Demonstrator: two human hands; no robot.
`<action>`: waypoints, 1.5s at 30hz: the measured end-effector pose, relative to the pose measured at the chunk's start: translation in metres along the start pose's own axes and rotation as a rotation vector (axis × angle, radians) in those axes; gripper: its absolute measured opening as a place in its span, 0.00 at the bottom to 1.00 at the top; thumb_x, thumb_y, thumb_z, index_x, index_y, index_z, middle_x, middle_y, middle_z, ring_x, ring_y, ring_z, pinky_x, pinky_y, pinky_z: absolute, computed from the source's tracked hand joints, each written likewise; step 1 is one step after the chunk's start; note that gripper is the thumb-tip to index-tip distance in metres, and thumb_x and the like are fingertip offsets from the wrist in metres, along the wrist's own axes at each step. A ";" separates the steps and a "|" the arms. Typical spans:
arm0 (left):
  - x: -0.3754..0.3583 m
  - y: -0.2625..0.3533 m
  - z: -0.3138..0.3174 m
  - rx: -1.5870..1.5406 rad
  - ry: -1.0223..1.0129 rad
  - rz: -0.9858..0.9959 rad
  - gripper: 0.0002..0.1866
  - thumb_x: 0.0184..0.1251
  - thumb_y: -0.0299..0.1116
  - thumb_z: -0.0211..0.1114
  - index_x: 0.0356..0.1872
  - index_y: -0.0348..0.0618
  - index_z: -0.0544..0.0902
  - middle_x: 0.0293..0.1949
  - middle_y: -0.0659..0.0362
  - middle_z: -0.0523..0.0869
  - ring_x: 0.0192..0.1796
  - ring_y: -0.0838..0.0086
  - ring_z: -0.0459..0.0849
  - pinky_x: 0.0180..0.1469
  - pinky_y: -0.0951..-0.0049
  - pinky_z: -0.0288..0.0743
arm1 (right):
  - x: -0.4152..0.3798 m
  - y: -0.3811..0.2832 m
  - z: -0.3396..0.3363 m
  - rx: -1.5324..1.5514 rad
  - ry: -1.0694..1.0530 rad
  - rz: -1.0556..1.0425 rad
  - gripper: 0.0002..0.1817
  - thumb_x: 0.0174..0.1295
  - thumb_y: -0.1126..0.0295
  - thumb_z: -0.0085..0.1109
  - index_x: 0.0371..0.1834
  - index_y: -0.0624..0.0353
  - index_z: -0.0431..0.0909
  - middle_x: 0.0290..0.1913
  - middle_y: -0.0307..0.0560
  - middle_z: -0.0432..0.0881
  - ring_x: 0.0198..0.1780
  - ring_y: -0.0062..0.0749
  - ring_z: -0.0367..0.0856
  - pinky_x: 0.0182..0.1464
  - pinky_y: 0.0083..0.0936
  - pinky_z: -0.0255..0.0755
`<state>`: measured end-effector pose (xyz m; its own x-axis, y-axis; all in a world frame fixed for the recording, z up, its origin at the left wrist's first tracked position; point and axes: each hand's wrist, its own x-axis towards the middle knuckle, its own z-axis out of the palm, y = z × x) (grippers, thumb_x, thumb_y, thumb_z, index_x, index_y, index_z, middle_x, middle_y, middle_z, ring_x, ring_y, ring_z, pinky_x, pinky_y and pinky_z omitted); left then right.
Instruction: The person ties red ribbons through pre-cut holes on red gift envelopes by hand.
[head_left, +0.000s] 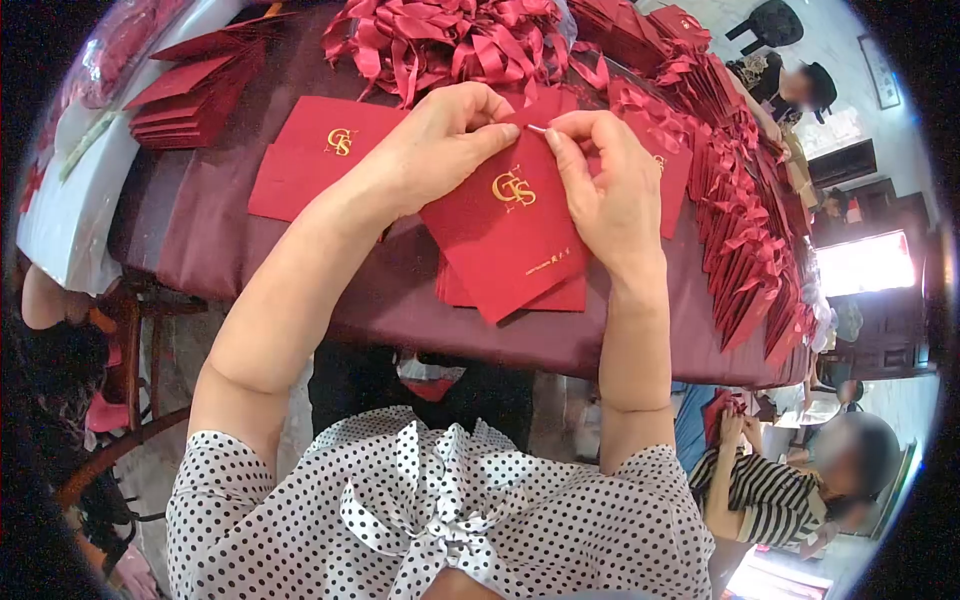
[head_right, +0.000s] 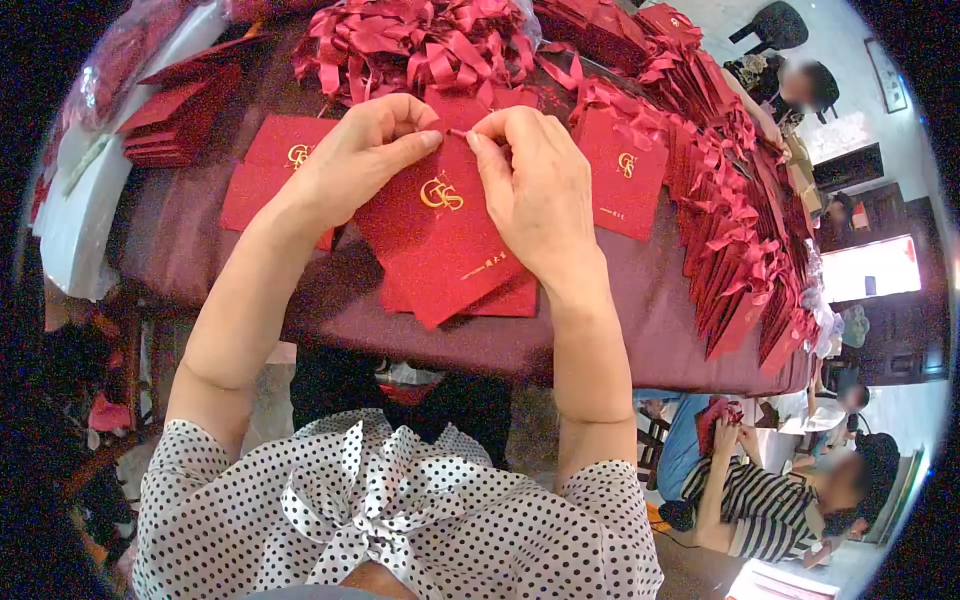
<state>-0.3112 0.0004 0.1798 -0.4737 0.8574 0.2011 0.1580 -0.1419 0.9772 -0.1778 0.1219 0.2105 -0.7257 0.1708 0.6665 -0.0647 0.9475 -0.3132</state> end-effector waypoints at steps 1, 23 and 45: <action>0.001 -0.002 0.000 0.004 -0.005 -0.001 0.05 0.66 0.27 0.59 0.38 0.37 0.75 0.33 0.67 0.77 0.37 0.87 0.73 0.39 0.86 0.68 | 0.000 -0.001 -0.001 0.008 -0.023 0.027 0.06 0.56 0.75 0.60 0.31 0.61 0.72 0.29 0.48 0.76 0.33 0.43 0.75 0.36 0.35 0.69; 0.001 0.007 -0.024 -0.305 -0.331 -0.127 0.08 0.65 0.27 0.56 0.42 0.35 0.78 0.39 0.63 0.82 0.44 0.83 0.78 0.49 0.83 0.70 | 0.001 -0.008 -0.019 0.261 -0.205 0.133 0.12 0.53 0.73 0.63 0.39 0.60 0.74 0.34 0.46 0.73 0.29 0.33 0.75 0.32 0.26 0.71; 0.004 0.000 -0.005 0.836 -0.089 0.649 0.04 0.52 0.27 0.62 0.28 0.40 0.76 0.28 0.54 0.79 0.35 0.58 0.80 0.37 0.61 0.71 | -0.002 0.015 -0.008 0.257 -0.302 0.056 0.16 0.51 0.67 0.68 0.39 0.60 0.73 0.29 0.39 0.73 0.21 0.17 0.66 0.25 0.18 0.63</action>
<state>-0.3175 0.0009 0.1809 -0.0246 0.7773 0.6286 0.9191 -0.2299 0.3202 -0.1713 0.1378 0.2100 -0.8992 0.0971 0.4267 -0.1607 0.8337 -0.5283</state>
